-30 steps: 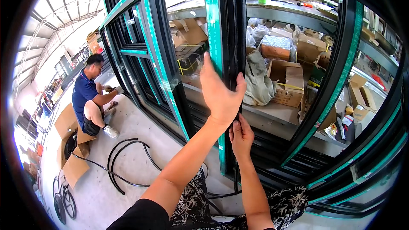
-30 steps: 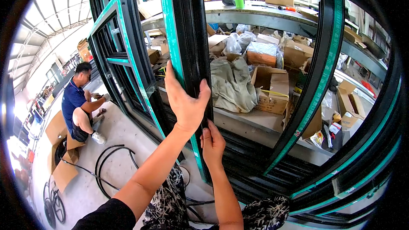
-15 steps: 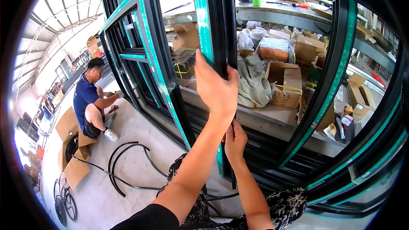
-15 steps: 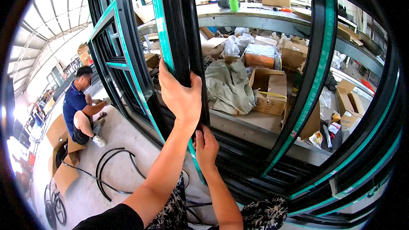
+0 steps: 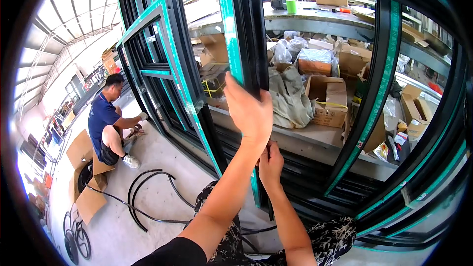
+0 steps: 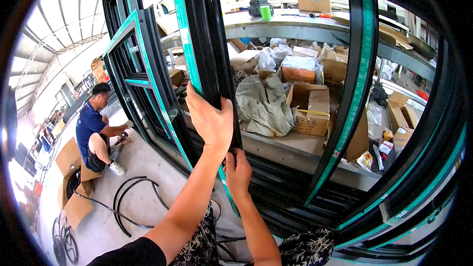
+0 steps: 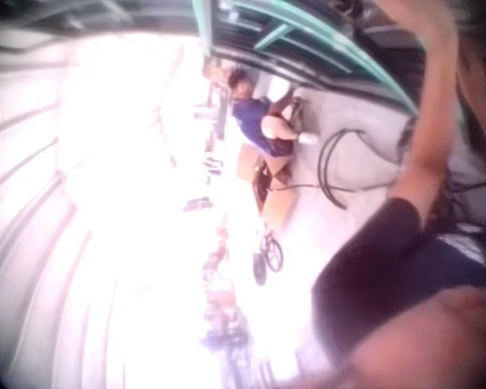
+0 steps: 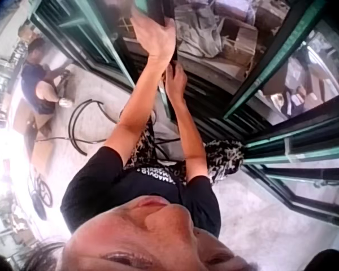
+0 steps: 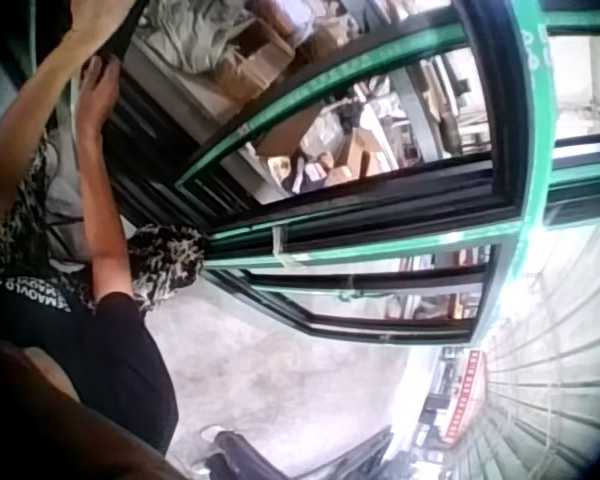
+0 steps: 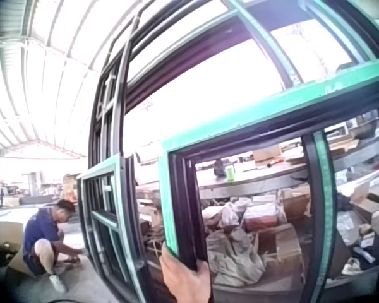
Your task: The person installs a black sealant strip into the grooves of a metal window frame by pressing it in with their hands and cutting the strip to size using scissors.
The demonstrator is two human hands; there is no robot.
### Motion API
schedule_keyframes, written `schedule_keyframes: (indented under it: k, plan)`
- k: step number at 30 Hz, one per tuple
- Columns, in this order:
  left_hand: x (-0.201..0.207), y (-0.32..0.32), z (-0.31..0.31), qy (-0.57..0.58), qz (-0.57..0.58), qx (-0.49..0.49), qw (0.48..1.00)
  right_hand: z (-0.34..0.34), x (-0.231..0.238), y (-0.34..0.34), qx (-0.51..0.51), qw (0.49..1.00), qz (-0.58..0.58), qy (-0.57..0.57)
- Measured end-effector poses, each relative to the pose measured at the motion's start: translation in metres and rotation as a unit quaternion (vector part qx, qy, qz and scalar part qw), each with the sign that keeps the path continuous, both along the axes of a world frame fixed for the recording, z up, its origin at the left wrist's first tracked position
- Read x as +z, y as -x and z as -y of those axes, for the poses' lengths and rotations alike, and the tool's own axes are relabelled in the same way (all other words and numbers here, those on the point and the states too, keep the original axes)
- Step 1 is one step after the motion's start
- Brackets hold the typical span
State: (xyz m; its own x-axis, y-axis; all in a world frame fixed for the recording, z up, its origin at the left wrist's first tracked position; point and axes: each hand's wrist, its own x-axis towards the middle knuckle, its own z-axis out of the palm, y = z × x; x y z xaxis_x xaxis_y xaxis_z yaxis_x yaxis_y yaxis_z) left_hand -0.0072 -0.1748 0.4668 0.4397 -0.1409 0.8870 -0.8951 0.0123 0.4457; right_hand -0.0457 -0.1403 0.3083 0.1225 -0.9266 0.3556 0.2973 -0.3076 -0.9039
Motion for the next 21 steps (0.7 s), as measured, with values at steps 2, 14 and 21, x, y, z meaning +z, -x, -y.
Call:
schedule_keyframes:
  k: [2,14,21]
  plan:
    - [0.011,-0.002,0.0,0.014,0.038,0.021,0.999,0.002,-0.002,0.0,0.005,1.0,-0.006,-0.003]
    - [0.05,-0.013,0.013,0.002,0.033,-0.044,0.998,-0.019,-0.041,0.009,-0.147,0.972,-0.134,0.124]
    - [-0.039,-0.031,-0.021,-0.01,-0.015,-0.189,0.982,-0.034,-0.089,0.001,-0.175,0.941,-0.228,0.18]
